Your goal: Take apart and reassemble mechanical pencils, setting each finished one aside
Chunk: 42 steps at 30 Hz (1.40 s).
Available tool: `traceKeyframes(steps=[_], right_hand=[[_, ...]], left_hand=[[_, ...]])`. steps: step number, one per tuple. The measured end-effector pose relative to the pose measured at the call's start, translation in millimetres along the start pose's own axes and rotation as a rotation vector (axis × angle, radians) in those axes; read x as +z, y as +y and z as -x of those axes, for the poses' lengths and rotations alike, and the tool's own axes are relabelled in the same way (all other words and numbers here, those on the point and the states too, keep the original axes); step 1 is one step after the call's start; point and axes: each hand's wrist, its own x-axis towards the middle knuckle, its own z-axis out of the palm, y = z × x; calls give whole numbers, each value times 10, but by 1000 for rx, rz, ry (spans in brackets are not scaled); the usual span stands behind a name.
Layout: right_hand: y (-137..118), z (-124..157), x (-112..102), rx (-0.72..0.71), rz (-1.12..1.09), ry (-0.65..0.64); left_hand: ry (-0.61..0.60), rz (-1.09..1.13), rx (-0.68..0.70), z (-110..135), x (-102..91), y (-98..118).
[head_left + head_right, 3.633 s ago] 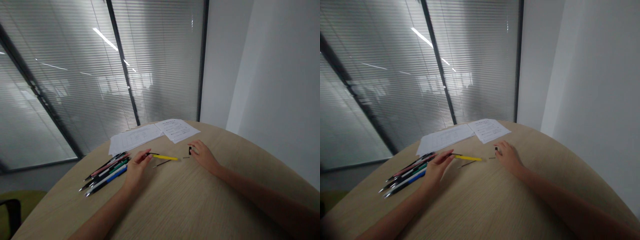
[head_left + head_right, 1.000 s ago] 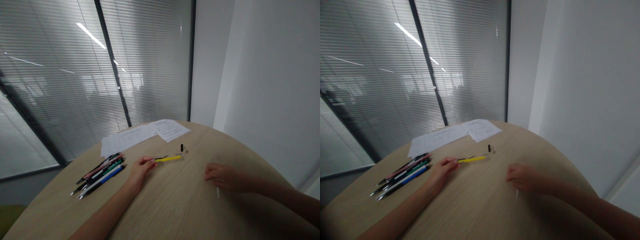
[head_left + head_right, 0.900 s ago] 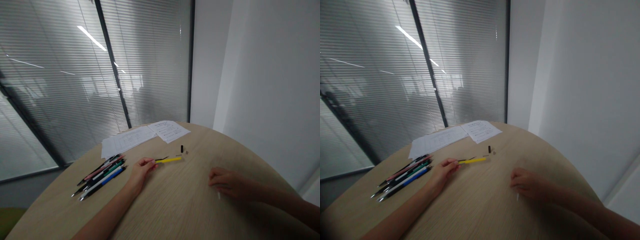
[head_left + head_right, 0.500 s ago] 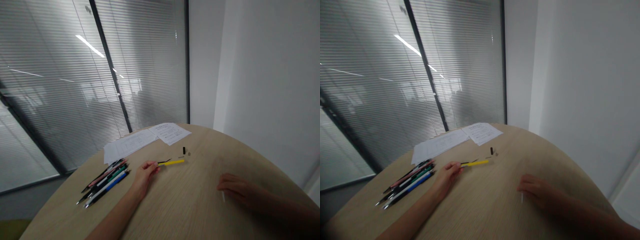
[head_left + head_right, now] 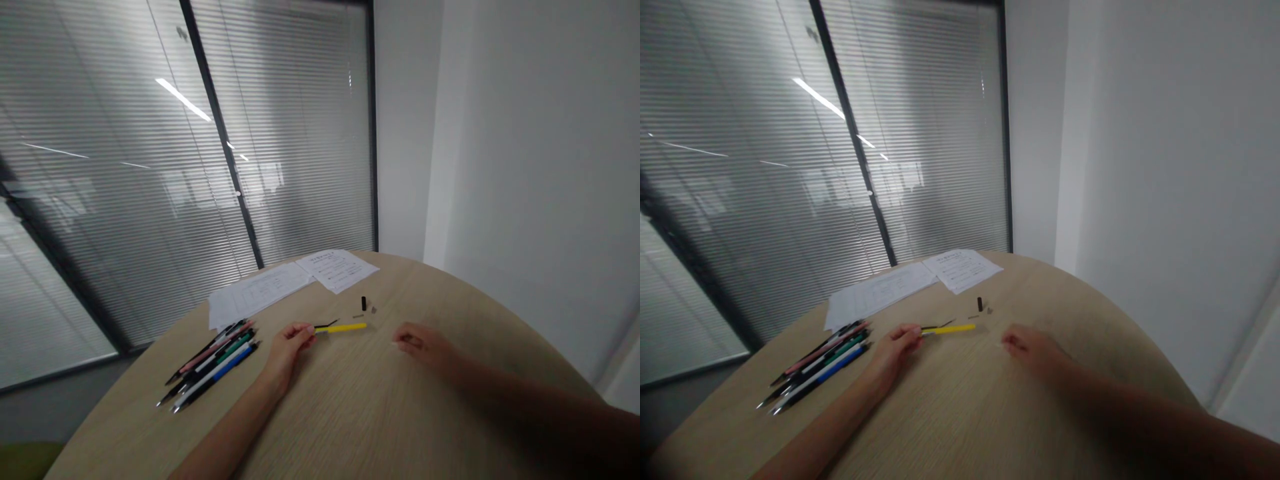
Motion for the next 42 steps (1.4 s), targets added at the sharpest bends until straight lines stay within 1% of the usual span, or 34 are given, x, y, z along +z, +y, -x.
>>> traceKeyframes(steps=[3,5,7,8,10,12,15,17,19,22,23,25,28,30,33,35,37,42], right_hand=[[-132,-282,172,170,-295,38],[-252,-415,262,204,-521,51],[-345,-488,333,253,-644,61],[-373,-505,361,285,-666,67],[-398,-516,404,342,-648,78],[-400,-514,432,363,-594,107],[-397,-520,463,383,-534,164],[-401,-531,486,380,-520,202],[-409,-534,510,350,-519,209],[-426,-509,526,300,-535,179],[-429,-495,521,290,-534,171],[-430,-467,495,266,-518,177],[-421,-446,435,224,-495,203],[-414,-447,404,217,-492,207],[-402,-452,400,235,-503,171],[-390,-454,424,243,-534,150],[-375,-453,452,243,-573,154],[-359,-443,475,227,-640,176]], left_hand=[[11,-102,43,28,27,56],[7,-179,74,52,62,79],[-10,-231,88,78,101,69],[-17,-247,87,91,117,49],[-21,-272,84,113,136,-19],[-33,-310,89,133,133,-107],[-89,-438,165,176,105,-201],[-137,-582,262,225,87,-202],[-202,-771,381,284,73,-156],[-400,-983,589,353,32,-69],[-418,-1020,645,363,5,-51],[-363,-1036,705,356,-67,-41],[-265,-975,688,295,-191,-54],[-216,-930,631,242,-251,-51],[-142,-862,547,179,-286,-18],[-120,-832,504,159,-286,8],[-110,-816,479,154,-280,22],[-124,-786,471,150,-287,-10]])
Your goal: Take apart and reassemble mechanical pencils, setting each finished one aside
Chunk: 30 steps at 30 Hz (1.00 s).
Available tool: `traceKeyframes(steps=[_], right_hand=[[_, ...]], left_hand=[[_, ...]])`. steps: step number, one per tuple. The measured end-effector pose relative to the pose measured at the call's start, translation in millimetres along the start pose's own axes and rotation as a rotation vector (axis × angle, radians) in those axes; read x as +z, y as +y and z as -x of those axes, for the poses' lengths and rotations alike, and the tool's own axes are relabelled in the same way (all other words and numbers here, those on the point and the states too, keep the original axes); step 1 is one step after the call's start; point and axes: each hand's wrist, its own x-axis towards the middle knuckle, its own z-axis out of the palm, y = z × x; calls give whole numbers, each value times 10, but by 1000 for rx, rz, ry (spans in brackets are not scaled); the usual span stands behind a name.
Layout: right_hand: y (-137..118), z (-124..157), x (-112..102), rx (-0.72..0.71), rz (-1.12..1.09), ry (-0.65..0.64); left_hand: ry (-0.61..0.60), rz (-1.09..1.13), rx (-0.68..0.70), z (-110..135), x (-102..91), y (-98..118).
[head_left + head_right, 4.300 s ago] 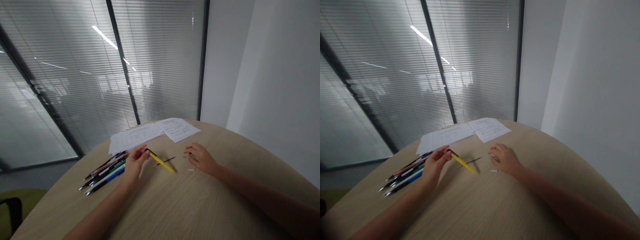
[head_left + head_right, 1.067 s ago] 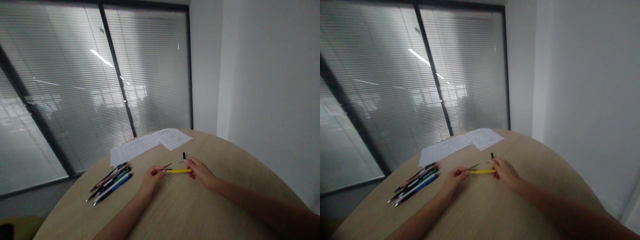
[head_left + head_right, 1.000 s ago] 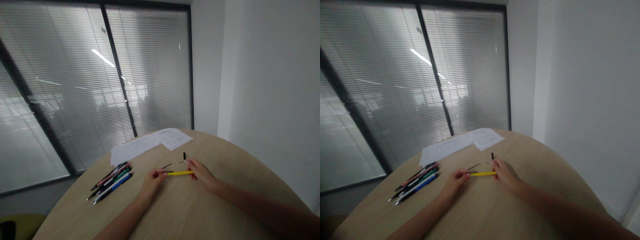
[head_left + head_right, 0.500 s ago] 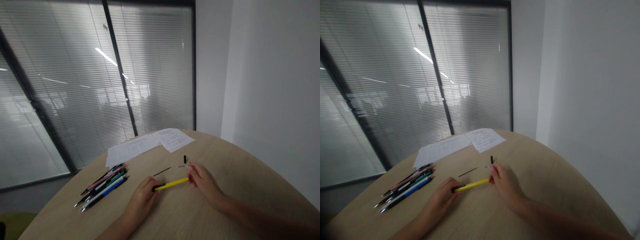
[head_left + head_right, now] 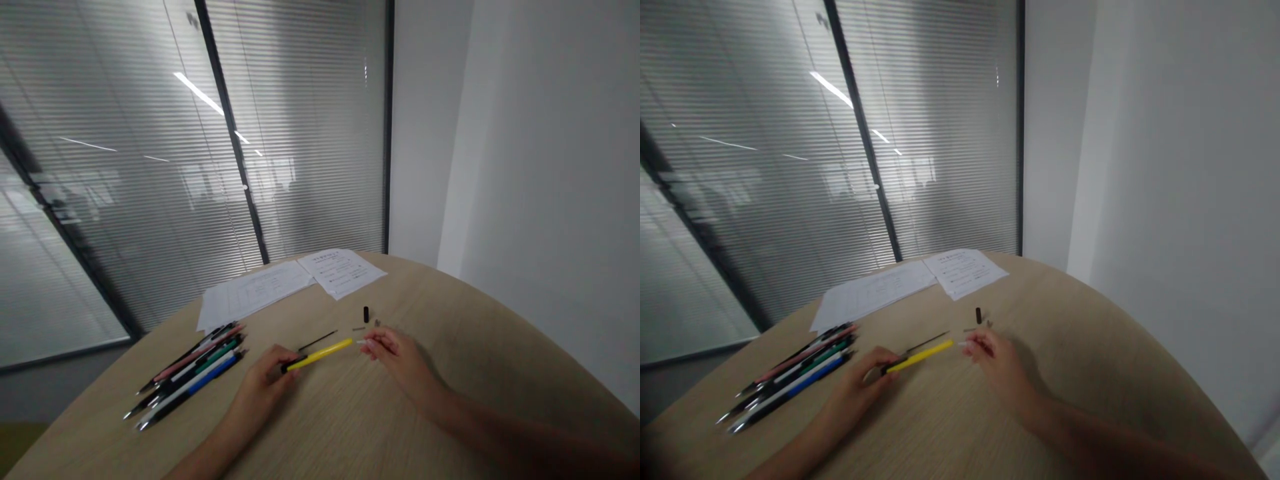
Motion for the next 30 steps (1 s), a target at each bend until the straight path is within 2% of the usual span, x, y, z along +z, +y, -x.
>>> traceKeyframes(steps=[5,12,24,30], right_hand=[[-37,36,-6,-21,-22,28],[-54,56,-20,-40,67,9],[-63,99,-57,-54,144,-9],[-75,84,-47,-47,107,10]], left_hand=[[-32,22,4,3,17,-29],[-107,23,-38,17,32,17],[-74,25,16,13,34,41],[-83,33,4,-2,29,53]])
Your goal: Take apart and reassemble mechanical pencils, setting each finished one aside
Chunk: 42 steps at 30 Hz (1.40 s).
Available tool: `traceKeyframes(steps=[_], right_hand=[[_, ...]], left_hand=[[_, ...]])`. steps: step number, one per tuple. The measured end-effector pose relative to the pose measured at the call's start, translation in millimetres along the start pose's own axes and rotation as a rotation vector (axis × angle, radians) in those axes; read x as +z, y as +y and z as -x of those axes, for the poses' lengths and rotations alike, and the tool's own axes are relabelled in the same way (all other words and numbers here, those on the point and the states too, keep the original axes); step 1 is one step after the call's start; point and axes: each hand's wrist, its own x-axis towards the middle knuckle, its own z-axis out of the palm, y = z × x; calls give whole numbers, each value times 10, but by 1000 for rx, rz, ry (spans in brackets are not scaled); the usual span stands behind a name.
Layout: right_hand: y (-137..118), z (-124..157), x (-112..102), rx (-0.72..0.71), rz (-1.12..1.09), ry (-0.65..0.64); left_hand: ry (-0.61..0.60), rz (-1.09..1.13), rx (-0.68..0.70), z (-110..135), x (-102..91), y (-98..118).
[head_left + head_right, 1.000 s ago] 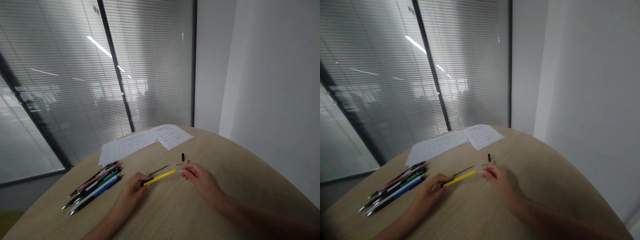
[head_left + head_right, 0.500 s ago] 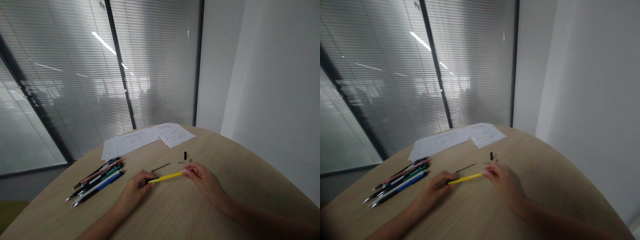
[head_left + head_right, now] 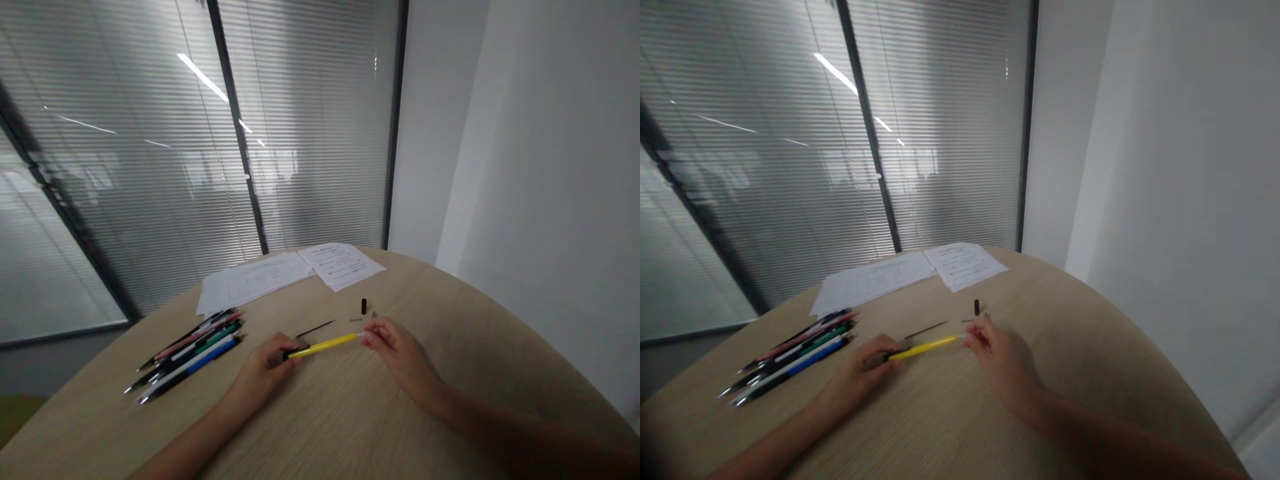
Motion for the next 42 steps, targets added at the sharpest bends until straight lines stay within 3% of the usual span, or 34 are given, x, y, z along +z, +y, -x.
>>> traceKeyframes(steps=[12,16,20,24,28,31,34,42], right_hand=[[-87,60,-18,50,37,-207],[-56,64,-17,25,105,-211],[-57,85,-3,-14,24,-183],[-102,109,-7,-64,-63,-165],[-109,102,-16,-71,-48,-180],[-73,86,-12,-70,-33,-184],[-38,77,-10,-67,-18,-199],[-17,98,-15,-25,180,-294]], left_hand=[[-125,-145,123,45,17,85],[-160,-294,210,88,59,69],[-167,-311,226,101,77,62],[-103,-138,79,64,47,94],[46,159,-244,19,21,75],[80,390,-439,-6,8,22],[103,498,-481,-27,-6,-25],[108,570,-442,-45,3,-44]])
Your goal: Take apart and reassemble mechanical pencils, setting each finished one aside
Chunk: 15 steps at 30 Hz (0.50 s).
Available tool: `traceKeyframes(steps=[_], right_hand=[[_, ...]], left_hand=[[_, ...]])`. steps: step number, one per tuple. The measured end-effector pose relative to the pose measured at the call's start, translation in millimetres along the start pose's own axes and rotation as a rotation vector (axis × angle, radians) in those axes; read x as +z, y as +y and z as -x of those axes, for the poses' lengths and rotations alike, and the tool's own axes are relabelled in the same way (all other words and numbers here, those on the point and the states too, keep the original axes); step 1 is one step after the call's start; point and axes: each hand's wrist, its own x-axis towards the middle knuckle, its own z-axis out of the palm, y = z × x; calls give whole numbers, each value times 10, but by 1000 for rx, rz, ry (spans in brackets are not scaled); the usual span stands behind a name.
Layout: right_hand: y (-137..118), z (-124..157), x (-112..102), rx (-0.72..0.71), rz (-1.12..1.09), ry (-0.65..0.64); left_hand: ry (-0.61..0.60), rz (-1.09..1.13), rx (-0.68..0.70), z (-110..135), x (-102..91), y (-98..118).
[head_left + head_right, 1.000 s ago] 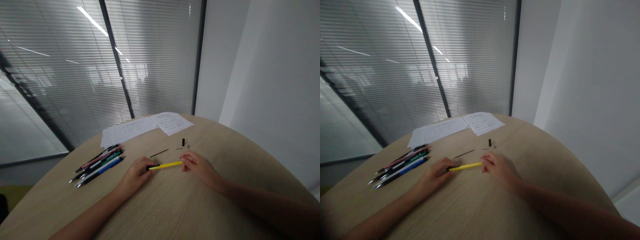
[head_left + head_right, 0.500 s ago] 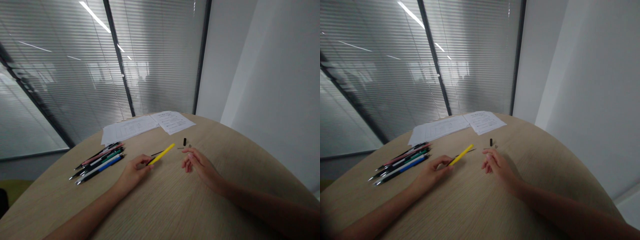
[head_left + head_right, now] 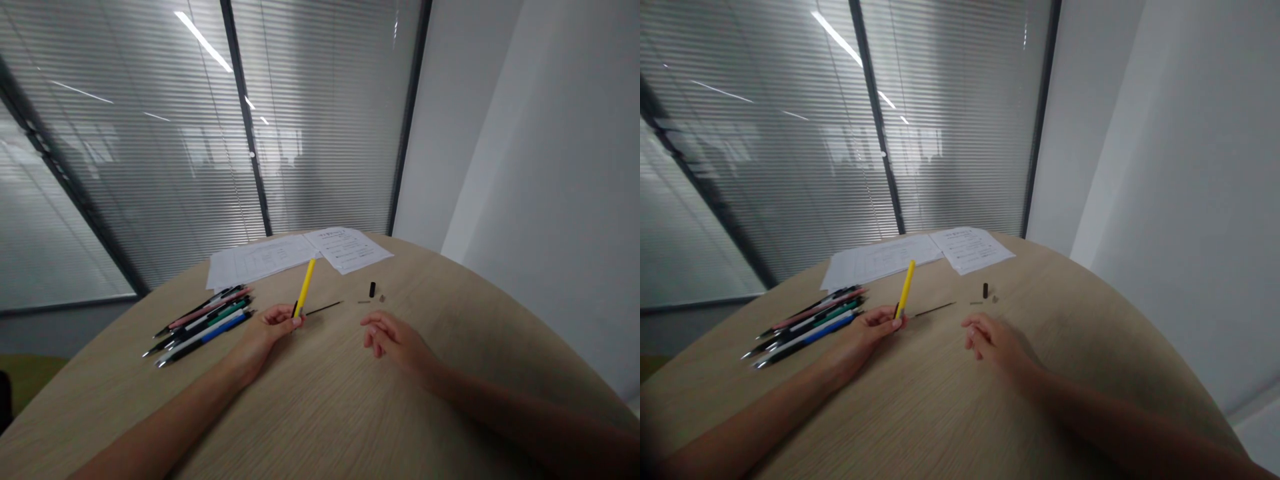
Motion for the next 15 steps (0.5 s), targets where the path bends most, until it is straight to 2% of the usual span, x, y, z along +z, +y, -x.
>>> traceKeyframes(steps=[4,9,12,15], right_hand=[[3,1,21,-47,188,-7],[-60,9,38,-289,483,-14],[-91,-38,79,-316,619,-72],[-122,-203,153,-343,768,-100]], left_hand=[[25,18,-27,19,44,17],[79,26,-15,29,69,40],[114,44,15,29,76,46],[143,38,23,24,83,32]])
